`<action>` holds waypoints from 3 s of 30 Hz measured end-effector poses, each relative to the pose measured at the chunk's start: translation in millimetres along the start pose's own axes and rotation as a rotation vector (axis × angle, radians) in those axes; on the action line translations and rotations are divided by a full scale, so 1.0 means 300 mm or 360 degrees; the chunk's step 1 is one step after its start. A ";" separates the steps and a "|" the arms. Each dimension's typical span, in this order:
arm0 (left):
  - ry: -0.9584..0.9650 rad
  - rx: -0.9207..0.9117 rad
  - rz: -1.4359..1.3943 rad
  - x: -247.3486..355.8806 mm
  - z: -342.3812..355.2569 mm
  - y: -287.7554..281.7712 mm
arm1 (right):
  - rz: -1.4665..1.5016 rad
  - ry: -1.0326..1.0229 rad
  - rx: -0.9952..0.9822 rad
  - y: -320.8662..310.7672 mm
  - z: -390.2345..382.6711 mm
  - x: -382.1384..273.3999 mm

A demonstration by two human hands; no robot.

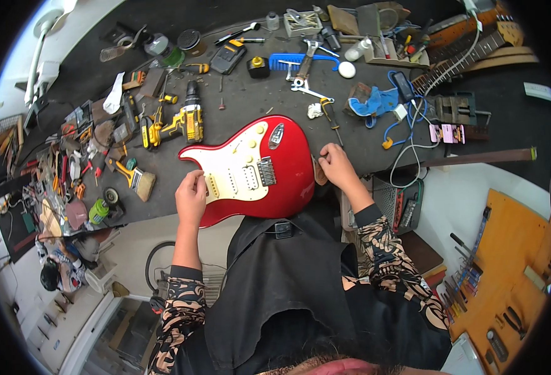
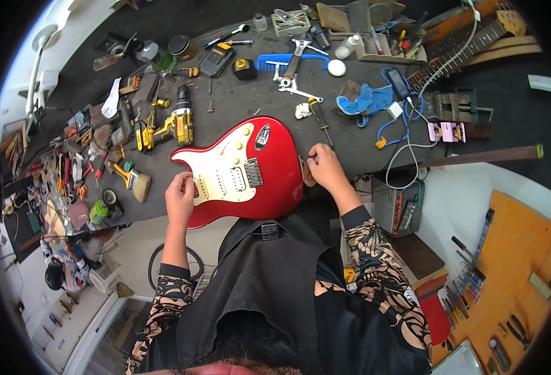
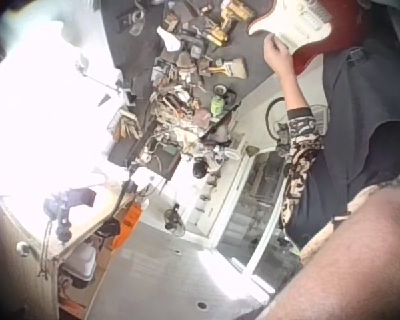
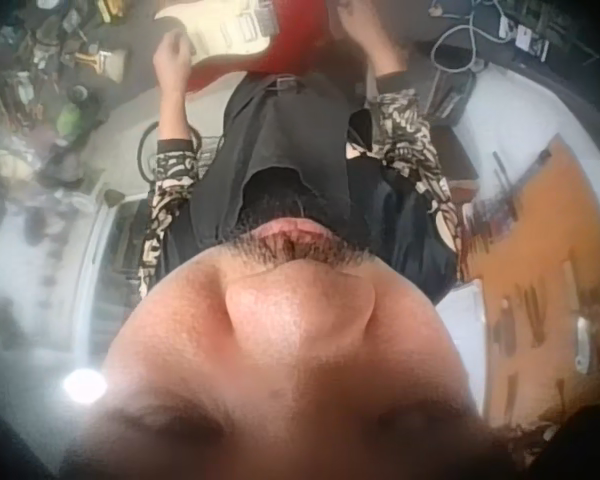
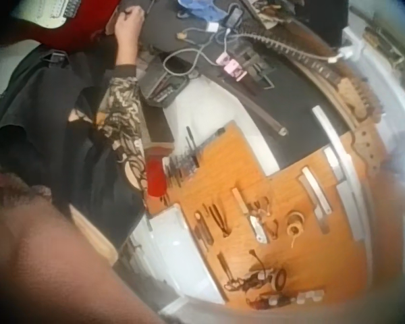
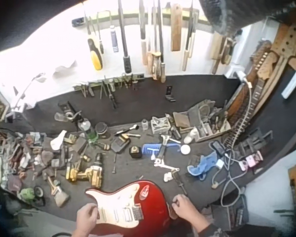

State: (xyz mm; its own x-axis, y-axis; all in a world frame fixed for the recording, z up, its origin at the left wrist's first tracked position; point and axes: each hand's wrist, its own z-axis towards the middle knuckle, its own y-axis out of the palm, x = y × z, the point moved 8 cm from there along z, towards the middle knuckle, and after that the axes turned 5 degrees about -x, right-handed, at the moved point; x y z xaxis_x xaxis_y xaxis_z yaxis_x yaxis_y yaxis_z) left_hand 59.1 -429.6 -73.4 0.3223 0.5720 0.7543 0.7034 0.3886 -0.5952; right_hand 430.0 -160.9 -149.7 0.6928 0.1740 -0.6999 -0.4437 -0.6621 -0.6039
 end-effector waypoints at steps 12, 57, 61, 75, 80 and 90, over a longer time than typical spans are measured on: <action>0.0031 -0.0272 0.0232 0.137 -0.008 0.119 | -0.0045 0.0055 0.0533 -0.256 0.479 -0.344; 0.0375 -0.0761 0.0771 0.516 0.060 0.403 | -0.0063 -0.0480 0.0456 0.125 0.053 -0.244; 0.0516 -0.0715 0.0770 0.475 0.055 0.399 | -0.0052 -0.0490 0.0462 0.124 0.056 -0.241; 0.0895 -0.0647 0.0896 0.465 0.190 0.368 | -0.0109 -0.0276 0.0659 0.116 0.020 -0.249; 0.1275 -0.0737 0.1034 0.482 0.258 0.403 | -0.0138 -0.0166 0.0835 0.155 0.002 -0.227; 0.1450 -0.0677 0.0960 0.436 0.275 0.418 | -0.0265 -0.0119 0.0829 0.112 -0.018 -0.294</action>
State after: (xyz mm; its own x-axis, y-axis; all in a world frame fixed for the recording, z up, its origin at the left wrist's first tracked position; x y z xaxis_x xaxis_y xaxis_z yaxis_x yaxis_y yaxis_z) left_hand 137.1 -246.4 -72.1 0.8893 -0.2149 0.4038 0.3810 -0.1405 -0.9138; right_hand 356.9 -202.4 -106.0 0.7438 0.3093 -0.5925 -0.5675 -0.1761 -0.8043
